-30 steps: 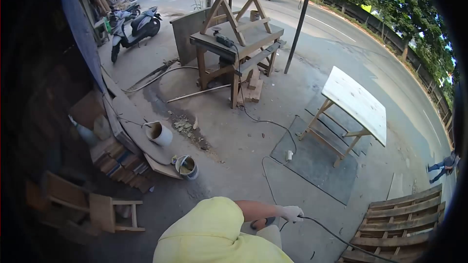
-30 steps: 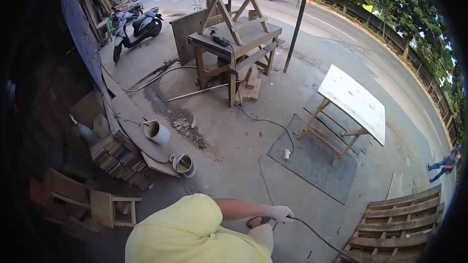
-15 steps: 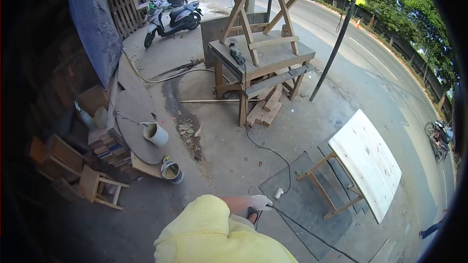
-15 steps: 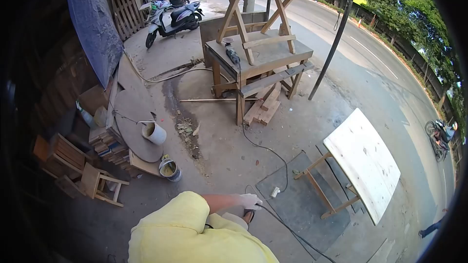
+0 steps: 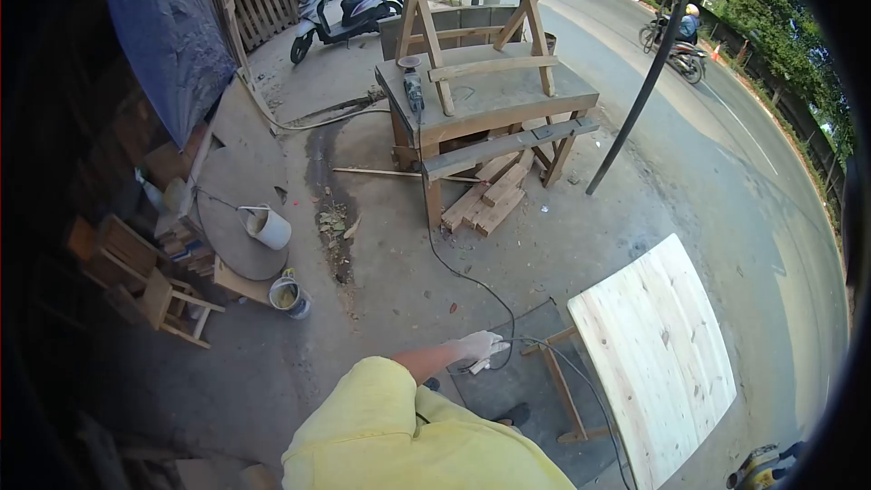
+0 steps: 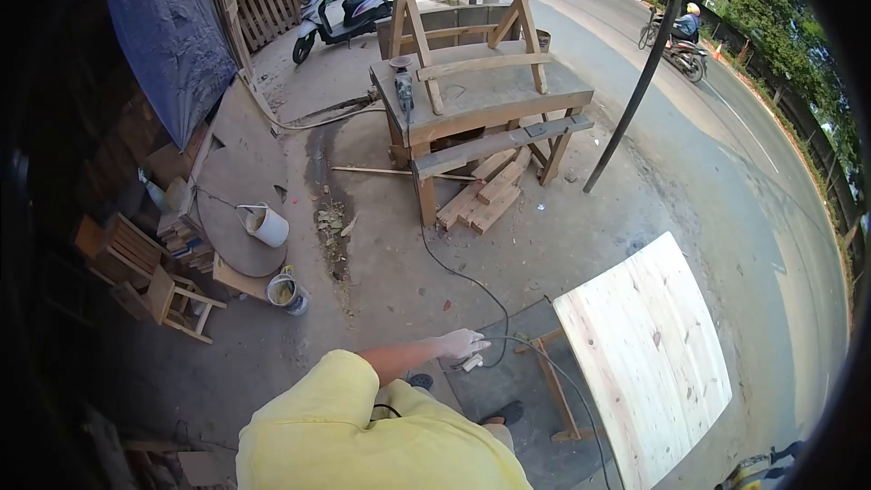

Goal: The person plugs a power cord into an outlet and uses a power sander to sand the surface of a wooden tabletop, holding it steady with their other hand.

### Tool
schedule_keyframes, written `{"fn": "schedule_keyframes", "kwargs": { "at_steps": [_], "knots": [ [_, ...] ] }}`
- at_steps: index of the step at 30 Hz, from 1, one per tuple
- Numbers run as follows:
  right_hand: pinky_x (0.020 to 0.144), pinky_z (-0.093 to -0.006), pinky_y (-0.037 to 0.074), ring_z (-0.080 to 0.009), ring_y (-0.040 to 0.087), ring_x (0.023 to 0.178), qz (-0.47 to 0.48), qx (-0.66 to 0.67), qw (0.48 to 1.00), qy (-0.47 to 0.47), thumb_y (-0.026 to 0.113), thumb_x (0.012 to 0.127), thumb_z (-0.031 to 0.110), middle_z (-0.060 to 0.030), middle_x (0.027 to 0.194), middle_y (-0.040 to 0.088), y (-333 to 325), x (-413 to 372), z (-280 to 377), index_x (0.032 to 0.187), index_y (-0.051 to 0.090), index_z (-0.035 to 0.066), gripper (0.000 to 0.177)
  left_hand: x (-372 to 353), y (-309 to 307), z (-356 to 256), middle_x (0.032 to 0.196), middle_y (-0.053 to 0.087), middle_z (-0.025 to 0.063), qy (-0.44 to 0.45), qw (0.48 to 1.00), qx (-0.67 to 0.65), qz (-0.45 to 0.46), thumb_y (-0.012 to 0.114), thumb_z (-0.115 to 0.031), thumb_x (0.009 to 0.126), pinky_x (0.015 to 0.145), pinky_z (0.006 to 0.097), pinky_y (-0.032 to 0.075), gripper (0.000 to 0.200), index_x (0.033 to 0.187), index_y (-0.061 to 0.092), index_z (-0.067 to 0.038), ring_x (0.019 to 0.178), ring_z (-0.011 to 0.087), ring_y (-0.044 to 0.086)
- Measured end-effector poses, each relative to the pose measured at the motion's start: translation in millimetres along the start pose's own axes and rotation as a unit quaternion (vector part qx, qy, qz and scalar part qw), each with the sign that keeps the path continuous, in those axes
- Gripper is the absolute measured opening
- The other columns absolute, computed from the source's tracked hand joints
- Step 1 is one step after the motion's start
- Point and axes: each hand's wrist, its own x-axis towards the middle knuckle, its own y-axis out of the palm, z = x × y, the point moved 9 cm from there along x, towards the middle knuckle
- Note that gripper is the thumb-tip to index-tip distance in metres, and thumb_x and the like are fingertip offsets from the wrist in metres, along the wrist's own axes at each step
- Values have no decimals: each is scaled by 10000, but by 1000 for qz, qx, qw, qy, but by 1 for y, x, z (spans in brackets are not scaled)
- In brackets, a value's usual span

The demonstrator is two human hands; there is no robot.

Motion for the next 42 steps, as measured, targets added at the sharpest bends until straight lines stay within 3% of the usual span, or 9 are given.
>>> {"fn": "schedule_keyframes", "kwargs": {
  "at_steps": [5, 14, 22, 24, 28, 32, 37, 40, 42],
  "knots": [
    [1125, -386, 407, -295, 537, 1281, 268, -106, 951, 108, 653, 679, 31, -174, 1385, 533, 269, -102, -211, 1504, 400, -10, 864, 34, -15, -73, 1262, 662, 259, -59, 991, 48, -110, 442, -555, 1041, 1024, 481, 477, 650, 1295, 631, 12, 1202, 437, 607],
    [987, -458, 515, -357, 615, 1184, 332, -349, 864, 144, 691, 709, 147, -171, 1298, 567, 406, -155, -230, 1554, 380, 246, 905, 30, -41, -170, 1150, 697, 248, -93, 971, 118, -187, 500, -509, 1027, 944, 495, 503, 559, 1245, 666, -22, 1091, 426, 652],
    [1045, -494, 465, -405, 535, 1299, 408, -461, 776, 137, 800, 697, 230, -239, 1493, 455, 428, -154, -189, 1573, 343, 215, 988, 52, -37, -210, 971, 712, 210, -18, 963, 154, -221, 543, -448, 1017, 842, 512, 510, 443, 1108, 706, -47, 963, 423, 665],
    [1108, -513, 400, -422, 455, 1372, 336, -453, 825, -16, 810, 746, 223, -255, 1507, 435, 446, -143, -153, 1564, 356, 158, 938, 56, -28, -224, 939, 709, 200, 32, 954, 170, -246, 563, -438, 1010, 816, 511, 510, 419, 1060, 713, -49, 933, 420, 663],
    [1154, -516, 342, -438, 421, 1390, 487, -119, 863, -65, 766, 830, 166, -266, 1473, 475, 532, -190, -44, 1469, 460, 29, 722, 59, -11, -257, 934, 712, 189, 39, 965, 163, -201, 570, -434, 1007, 809, 513, 510, 414, 1036, 716, -47, 920, 409, 665],
    [1156, -508, 345, -419, 419, 1399, 693, 77, 709, -109, 762, 861, 233, -237, 1457, 511, 581, -294, 83, 1428, 505, 8, 662, 51, 2, -299, 869, 716, 187, 25, 989, 91, -113, 591, -377, 995, 753, 518, 515, 349, 1011, 730, -58, 838, 395, 682],
    [1012, -446, 469, -303, 691, 973, 825, 102, 548, -95, 734, 921, 301, -148, 990, 734, 587, -386, 121, 1161, 684, 23, 371, 42, 8, -311, 836, 698, 183, 124, 974, 123, -146, 607, -397, 993, 750, 487, 504, 383, 933, 704, -31, 845, 393, 669],
    [596, -308, 470, -128, 589, 638, 814, 116, 569, -7, 731, 945, 269, -24, 677, 617, 585, -380, 123, 943, 716, -7, 277, 28, -1, -308, 773, 664, 180, 114, 981, 81, -133, 615, -413, 994, 708, 459, 497, 417, 889, 676, -14, 778, 348, 665],
    [581, -285, 435, -94, 537, 632, 809, 129, 572, 41, 713, 960, 260, 5, 665, 575, 586, -375, 122, 926, 708, -5, 268, 24, -2, -298, 737, 640, 175, 92, 987, 52, -121, 619, -423, 995, 683, 442, 491, 437, 871, 660, -6, 733, 312, 657]
  ]
}}
